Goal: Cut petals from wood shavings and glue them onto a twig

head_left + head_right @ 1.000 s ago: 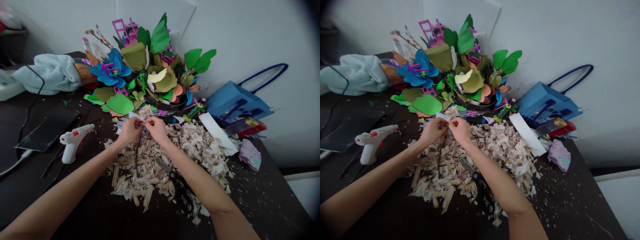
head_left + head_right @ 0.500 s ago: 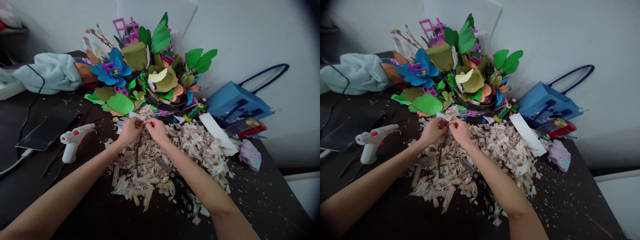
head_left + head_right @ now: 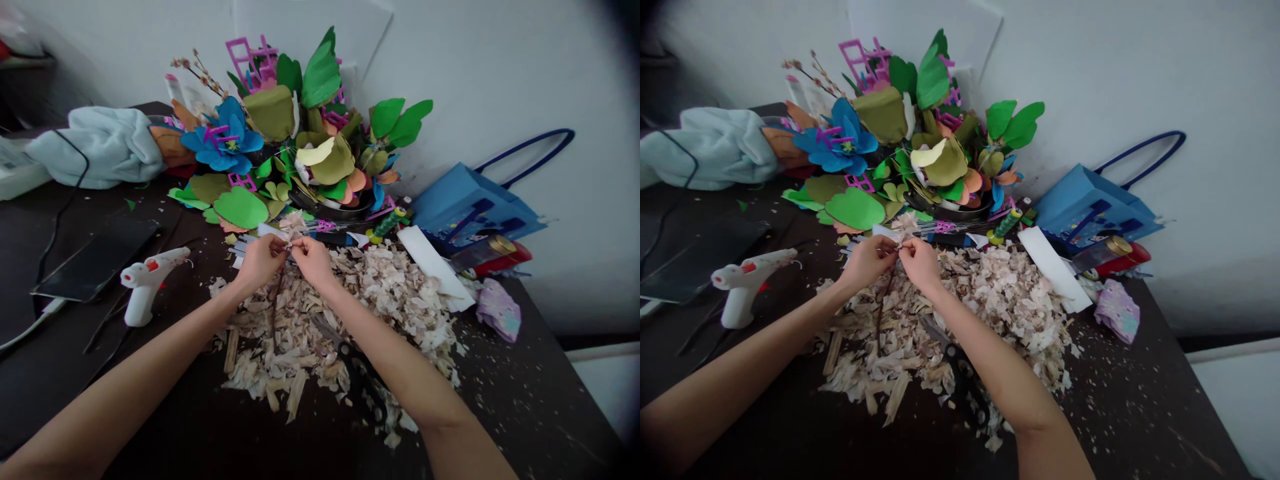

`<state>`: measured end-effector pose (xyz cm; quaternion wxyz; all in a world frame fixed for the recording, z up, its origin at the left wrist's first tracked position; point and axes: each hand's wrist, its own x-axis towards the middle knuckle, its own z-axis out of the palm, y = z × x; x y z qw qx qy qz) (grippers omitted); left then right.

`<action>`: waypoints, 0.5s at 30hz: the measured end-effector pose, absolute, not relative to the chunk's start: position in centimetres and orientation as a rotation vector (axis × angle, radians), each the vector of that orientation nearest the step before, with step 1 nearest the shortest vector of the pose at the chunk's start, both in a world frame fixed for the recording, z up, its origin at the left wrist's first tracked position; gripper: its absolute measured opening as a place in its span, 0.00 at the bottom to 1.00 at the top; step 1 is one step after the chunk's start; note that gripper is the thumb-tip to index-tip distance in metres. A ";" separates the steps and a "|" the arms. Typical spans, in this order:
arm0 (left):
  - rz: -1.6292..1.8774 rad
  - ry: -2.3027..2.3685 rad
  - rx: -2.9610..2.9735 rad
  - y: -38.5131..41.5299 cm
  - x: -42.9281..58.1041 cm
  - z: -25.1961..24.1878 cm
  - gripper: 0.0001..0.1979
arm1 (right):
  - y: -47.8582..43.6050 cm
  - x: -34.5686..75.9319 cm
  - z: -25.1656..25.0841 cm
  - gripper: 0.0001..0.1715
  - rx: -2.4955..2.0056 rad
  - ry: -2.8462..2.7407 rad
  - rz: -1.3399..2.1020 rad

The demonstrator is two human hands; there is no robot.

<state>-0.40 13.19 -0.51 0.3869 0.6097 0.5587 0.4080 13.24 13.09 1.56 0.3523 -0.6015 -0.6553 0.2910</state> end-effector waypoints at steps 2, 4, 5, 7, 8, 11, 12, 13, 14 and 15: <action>1.039 1.425 1.557 13.3 -0.4 -0.6 0.07 | 13.1 13.2 1.6 0.10 -1.549 -1.694 0.764; 1.037 1.426 1.561 13.3 -0.4 -0.7 0.07 | 12.9 13.2 1.7 0.10 -1.541 -1.689 0.776; 1.036 1.427 1.562 13.3 -0.5 -0.8 0.07 | 12.8 13.3 1.8 0.10 -1.537 -1.686 0.782; 1.035 1.430 1.565 13.3 -0.5 -0.7 0.07 | 12.3 13.7 2.1 0.10 -1.528 -1.680 0.795; 1.032 1.432 1.567 13.2 -0.5 -0.7 0.07 | 11.9 14.0 2.2 0.10 -1.523 -1.678 0.803; 1.020 1.434 1.578 13.0 -0.6 -0.3 0.09 | 10.4 15.1 2.5 0.11 -1.505 -1.671 0.830; 1.013 1.433 1.583 12.8 -0.6 -0.1 0.09 | 9.8 15.5 2.7 0.11 -1.500 -1.668 0.838; 1.006 1.431 1.588 12.7 -0.7 0.0 0.10 | 9.1 15.9 2.8 0.12 -1.498 -1.662 0.845; 0.998 1.430 1.592 12.6 -0.9 0.2 0.10 | 8.4 16.3 3.0 0.12 -1.497 -1.656 0.853; 0.993 1.428 1.595 12.4 -1.0 0.4 0.10 | 7.6 16.7 3.1 0.12 -1.494 -1.654 0.861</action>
